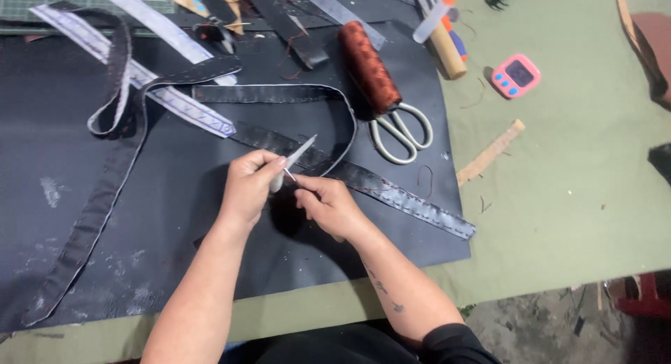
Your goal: Hand-stitching a leather strap using a needle and thread at a workshop sewing station.
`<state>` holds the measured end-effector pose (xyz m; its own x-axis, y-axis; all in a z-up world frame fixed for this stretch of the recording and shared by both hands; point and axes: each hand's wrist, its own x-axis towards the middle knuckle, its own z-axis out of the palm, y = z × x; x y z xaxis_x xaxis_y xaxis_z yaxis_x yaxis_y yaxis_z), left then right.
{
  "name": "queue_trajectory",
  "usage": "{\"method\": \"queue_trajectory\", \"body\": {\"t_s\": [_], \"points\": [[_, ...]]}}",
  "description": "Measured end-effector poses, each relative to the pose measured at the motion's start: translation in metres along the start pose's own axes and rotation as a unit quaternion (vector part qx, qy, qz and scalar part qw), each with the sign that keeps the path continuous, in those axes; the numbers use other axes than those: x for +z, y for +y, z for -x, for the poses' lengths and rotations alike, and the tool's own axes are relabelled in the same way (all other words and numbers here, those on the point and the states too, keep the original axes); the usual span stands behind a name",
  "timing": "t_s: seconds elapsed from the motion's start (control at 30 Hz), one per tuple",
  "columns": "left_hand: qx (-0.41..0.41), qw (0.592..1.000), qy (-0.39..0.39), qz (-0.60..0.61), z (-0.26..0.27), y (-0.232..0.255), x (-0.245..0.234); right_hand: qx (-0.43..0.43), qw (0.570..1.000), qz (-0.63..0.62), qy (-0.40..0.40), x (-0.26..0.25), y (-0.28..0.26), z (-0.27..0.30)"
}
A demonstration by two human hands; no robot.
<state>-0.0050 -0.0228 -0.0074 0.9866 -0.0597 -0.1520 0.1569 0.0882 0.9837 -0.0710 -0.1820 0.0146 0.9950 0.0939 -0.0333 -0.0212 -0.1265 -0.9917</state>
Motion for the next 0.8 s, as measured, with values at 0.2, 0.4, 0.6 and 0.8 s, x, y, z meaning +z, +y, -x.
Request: {"method": "queue_trajectory", "body": {"t_s": [0.2,0.4,0.6,0.8], "points": [[0.331,0.901,0.051,-0.274,0.007,0.014,0.003,-0.079,0.989,0.118,0.037,0.001,-0.004,-0.003],[0.282,0.946,0.0,-0.162,0.006,0.019,0.001,-0.001,0.999,-0.044,0.008,-0.001,0.019,-0.002],[-0.01,0.991,-0.061,0.117,0.002,0.008,0.001,0.007,0.992,-0.118,-0.048,-0.003,0.016,-0.001],[-0.054,0.981,-0.069,0.175,-0.013,-0.025,-0.004,0.048,0.947,-0.299,-0.106,-0.002,0.022,-0.002]]}}
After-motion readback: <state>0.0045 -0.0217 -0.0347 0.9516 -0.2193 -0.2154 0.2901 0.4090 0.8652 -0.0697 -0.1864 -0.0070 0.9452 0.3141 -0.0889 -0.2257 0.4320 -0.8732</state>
